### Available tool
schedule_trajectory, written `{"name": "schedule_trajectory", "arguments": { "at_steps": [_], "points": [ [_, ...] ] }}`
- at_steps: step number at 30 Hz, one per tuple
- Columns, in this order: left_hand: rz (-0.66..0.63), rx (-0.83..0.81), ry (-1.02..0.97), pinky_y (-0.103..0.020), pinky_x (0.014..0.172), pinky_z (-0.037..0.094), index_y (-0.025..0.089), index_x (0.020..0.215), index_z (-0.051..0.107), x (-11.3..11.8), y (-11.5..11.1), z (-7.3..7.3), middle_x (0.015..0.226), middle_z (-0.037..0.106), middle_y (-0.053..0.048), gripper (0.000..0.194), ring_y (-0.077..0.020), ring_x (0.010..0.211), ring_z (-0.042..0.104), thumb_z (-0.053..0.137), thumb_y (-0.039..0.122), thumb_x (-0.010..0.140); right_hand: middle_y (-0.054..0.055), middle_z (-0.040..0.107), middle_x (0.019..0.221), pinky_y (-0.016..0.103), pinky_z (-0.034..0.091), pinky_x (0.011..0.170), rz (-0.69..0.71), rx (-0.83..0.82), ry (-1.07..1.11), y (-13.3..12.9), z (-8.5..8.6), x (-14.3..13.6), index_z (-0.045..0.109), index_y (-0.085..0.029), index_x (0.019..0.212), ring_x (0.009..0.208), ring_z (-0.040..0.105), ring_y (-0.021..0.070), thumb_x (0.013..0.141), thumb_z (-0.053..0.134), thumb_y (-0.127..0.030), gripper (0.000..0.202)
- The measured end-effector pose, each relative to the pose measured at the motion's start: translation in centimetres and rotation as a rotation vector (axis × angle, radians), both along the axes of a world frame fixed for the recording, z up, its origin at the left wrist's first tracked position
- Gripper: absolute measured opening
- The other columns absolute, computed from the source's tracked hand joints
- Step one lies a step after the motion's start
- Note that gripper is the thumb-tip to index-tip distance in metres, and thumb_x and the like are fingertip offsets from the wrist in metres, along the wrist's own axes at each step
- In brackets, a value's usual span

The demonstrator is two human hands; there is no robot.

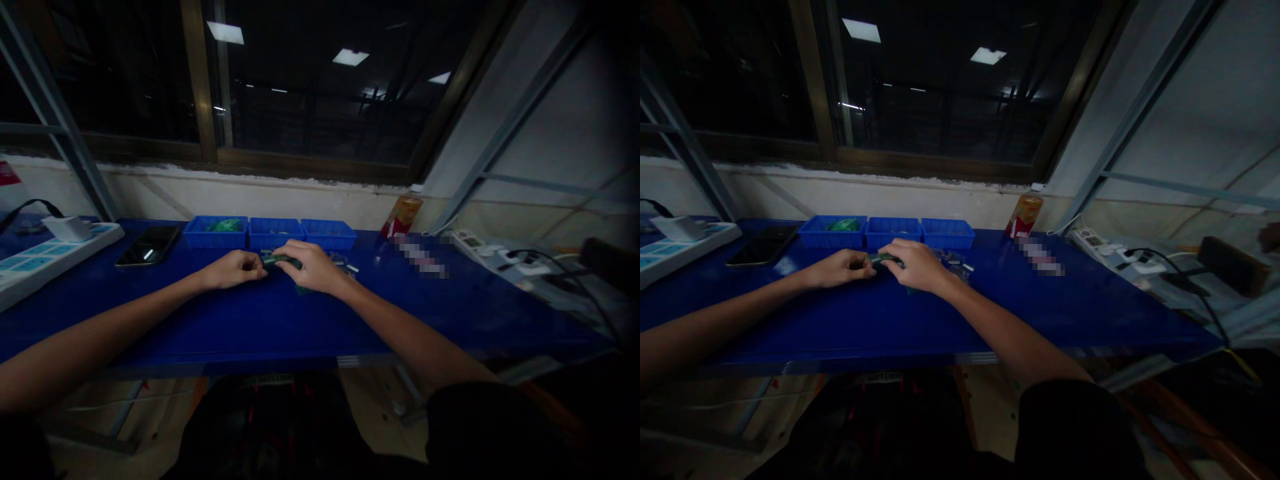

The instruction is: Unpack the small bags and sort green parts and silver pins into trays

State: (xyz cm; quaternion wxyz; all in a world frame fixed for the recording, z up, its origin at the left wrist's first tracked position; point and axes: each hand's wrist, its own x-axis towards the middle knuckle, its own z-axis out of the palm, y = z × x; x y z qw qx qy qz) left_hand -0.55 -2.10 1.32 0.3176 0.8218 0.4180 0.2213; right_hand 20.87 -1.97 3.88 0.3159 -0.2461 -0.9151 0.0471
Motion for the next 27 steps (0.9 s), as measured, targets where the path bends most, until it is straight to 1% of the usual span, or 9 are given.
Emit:
{"name": "schedule_trajectory", "arguments": {
  "at_steps": [5,10,13,15,17,20,23,25,27],
  "points": [
    [0.02,0.087,0.026,-0.021,0.055,0.037,0.013,0.075,0.054,0.3,-0.4,-0.2,0.066,0.053,0.001,0.031,-0.0105,0.059,0.048,0.049,0.044,0.079,0.004,0.063,0.085,0.028,0.043,0.073,-0.157,0.038,0.156,2.3,1.0,1.9,0.064,-0.017,0.09,0.078,0.057,0.0149,0.084,0.048,-0.026,0.019],
    [-0.052,0.209,0.214,-0.021,0.053,0.036,0.014,0.083,0.058,0.4,-0.7,0.1,0.063,0.055,0.001,0.023,-0.0103,0.055,0.049,0.047,0.035,0.082,0.005,0.063,0.079,0.029,0.043,0.067,-0.346,0.054,0.268,4.7,0.5,3.6,0.065,-0.016,0.084,0.072,0.056,0.0163,0.079,0.052,-0.025,0.017],
    [-0.085,0.263,0.277,-0.02,0.051,0.034,0.015,0.087,0.058,0.3,-0.6,0.1,0.061,0.054,0.002,0.019,-0.0098,0.052,0.049,0.047,0.031,0.083,0.005,0.058,0.078,0.029,0.043,0.066,-0.408,0.101,0.328,5.5,0.2,3.7,0.067,-0.016,0.085,0.072,0.054,0.0169,0.077,0.054,-0.026,0.018],
    [-0.089,0.28,0.29,-0.02,0.052,0.034,0.016,0.089,0.057,0.3,-0.5,0.0,0.061,0.055,0.002,0.018,-0.0099,0.053,0.05,0.047,0.03,0.083,0.005,0.055,0.076,0.029,0.043,0.066,-0.429,0.108,0.335,6.1,0.4,3.1,0.067,-0.016,0.086,0.072,0.053,0.017,0.077,0.055,-0.026,0.019],
    [-0.093,0.288,0.294,-0.021,0.052,0.034,0.016,0.09,0.057,0.3,-0.5,-0.1,0.062,0.055,0.002,0.017,-0.01,0.054,0.051,0.048,0.029,0.083,0.004,0.054,0.073,0.029,0.042,0.066,-0.411,0.094,0.285,6.6,1.0,1.5,0.068,-0.016,0.086,0.071,0.053,0.0172,0.077,0.055,-0.027,0.019],
    [-0.103,0.302,0.299,-0.021,0.052,0.034,0.017,0.091,0.056,0.3,-0.4,-0.2,0.062,0.056,0.003,0.017,-0.0101,0.054,0.052,0.048,0.029,0.083,0.004,0.056,0.074,0.03,0.041,0.071,-0.297,0.136,0.137,7.3,2.2,-2.8,0.067,-0.016,0.083,0.076,0.052,0.018,0.078,0.053,-0.023,0.016],
    [-0.107,0.321,0.307,-0.021,0.053,0.034,0.017,0.091,0.056,0.4,-0.5,-0.1,0.062,0.055,0.002,0.017,-0.0106,0.055,0.052,0.048,0.029,0.083,0.007,0.059,0.089,0.033,0.037,0.082,-0.145,0.302,0.024,8.1,3.1,-8.0,0.063,-0.016,0.092,0.092,0.049,0.0205,0.08,0.048,-0.017,0.02],
    [-0.106,0.333,0.316,-0.022,0.054,0.035,0.017,0.091,0.056,0.4,-0.6,0.1,0.062,0.055,0.002,0.017,-0.0111,0.055,0.051,0.048,0.029,0.083,0.009,0.058,0.098,0.036,0.034,0.085,-0.131,0.377,-0.05,8.6,3.1,-10.9,0.061,-0.016,0.098,0.101,0.045,0.0229,0.082,0.045,-0.015,0.023],
    [-0.109,0.34,0.328,-0.022,0.055,0.035,0.017,0.091,0.056,0.5,-0.8,0.2,0.063,0.055,0.002,0.017,-0.0115,0.056,0.051,0.048,0.029,0.083,0.009,0.057,0.106,0.036,0.034,0.085,-0.142,0.346,-0.139,9.0,2.7,-12.6,0.058,-0.017,0.105,0.105,0.043,0.0234,0.081,0.044,-0.013,0.028]
  ]
}}
